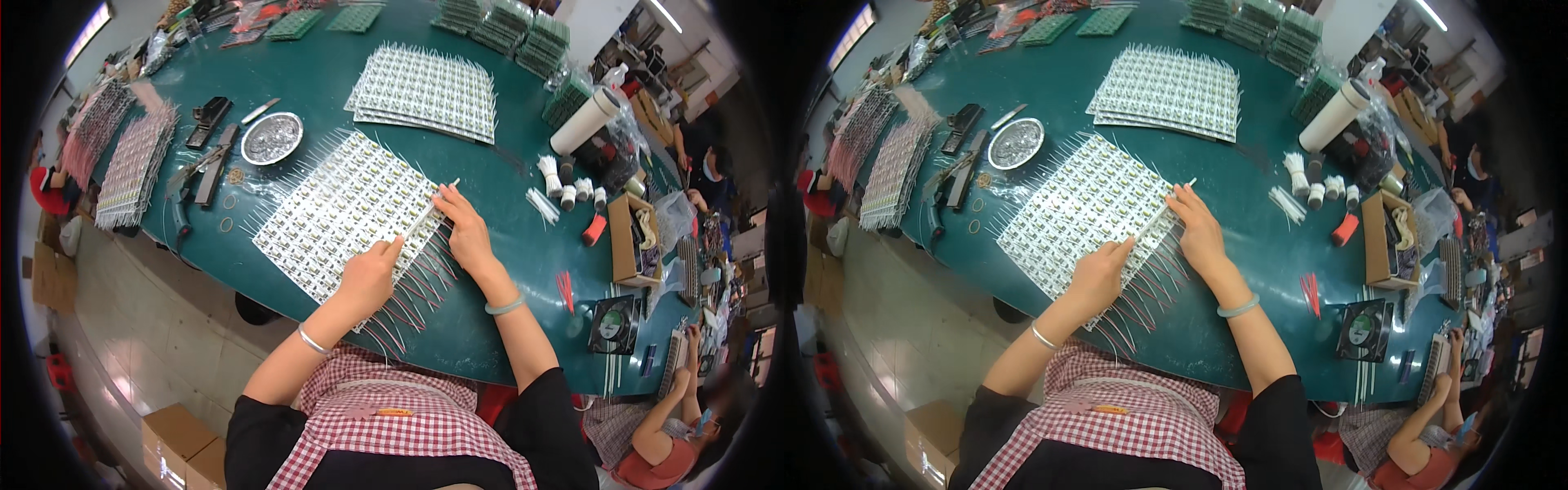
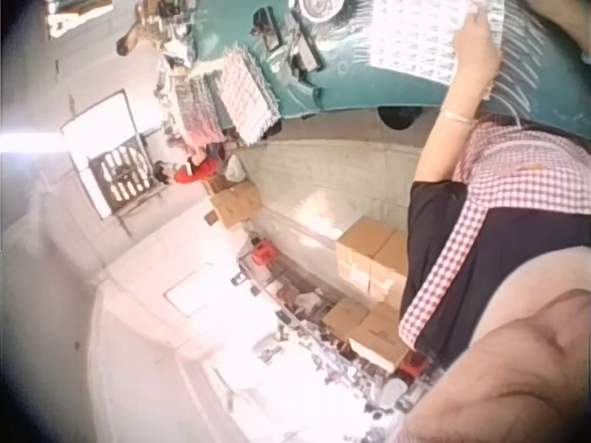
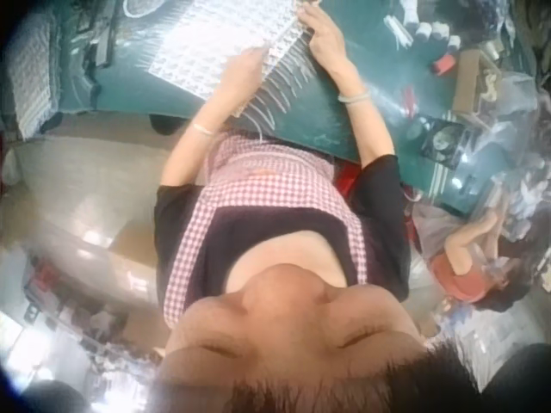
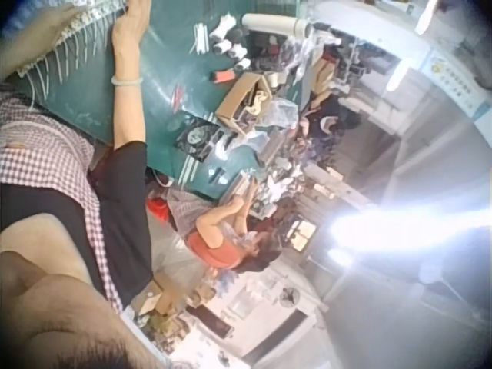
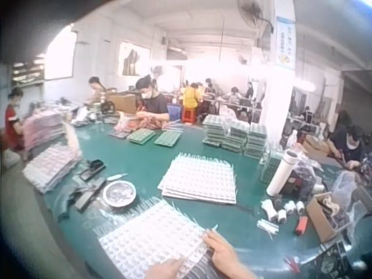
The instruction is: The person uses a soldering iron to attach wires to a grid of LED modules on a green workbench. They repeatedly pick up wires, position them on the board, and apply heat to secure the connections. The person also uses a white stick to apply a substance to the board and adjusts the board's position.
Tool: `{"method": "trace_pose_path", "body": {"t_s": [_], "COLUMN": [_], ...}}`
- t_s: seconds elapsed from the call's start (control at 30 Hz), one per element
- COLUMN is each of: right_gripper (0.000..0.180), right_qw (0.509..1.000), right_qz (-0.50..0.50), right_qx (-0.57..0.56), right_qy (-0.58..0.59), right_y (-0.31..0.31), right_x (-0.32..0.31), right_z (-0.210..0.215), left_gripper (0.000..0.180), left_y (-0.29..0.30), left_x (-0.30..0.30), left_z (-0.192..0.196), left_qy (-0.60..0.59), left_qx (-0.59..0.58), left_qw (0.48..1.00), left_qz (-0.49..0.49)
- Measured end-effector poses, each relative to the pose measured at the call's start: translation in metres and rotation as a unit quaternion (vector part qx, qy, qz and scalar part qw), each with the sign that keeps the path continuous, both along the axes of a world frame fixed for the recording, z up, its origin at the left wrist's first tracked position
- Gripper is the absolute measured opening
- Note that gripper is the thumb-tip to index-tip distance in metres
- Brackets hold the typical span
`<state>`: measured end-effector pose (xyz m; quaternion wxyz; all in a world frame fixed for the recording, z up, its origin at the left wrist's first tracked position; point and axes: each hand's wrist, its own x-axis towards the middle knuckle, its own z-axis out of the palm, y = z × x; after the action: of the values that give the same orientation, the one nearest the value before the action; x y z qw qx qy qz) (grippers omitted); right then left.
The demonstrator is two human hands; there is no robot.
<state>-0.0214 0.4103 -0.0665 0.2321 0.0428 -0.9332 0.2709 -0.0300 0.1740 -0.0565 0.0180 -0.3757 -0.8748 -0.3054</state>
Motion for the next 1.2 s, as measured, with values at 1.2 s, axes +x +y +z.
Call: {"method": "trace_pose_path", "body": {"t_s": [1.2], "right_gripper": [0.022], "right_qw": [0.999], "right_qz": [0.027], "right_qx": [0.023], "right_qy": [-0.006], "right_y": [-0.054], "right_x": [0.018], "right_z": [0.012], "left_gripper": [0.039], "left_y": [-0.033], "left_x": [0.018], "left_z": [-0.023], "left_qy": [0.061], "left_qx": [0.137], "left_qw": [0.971], "left_qz": [0.187]}}
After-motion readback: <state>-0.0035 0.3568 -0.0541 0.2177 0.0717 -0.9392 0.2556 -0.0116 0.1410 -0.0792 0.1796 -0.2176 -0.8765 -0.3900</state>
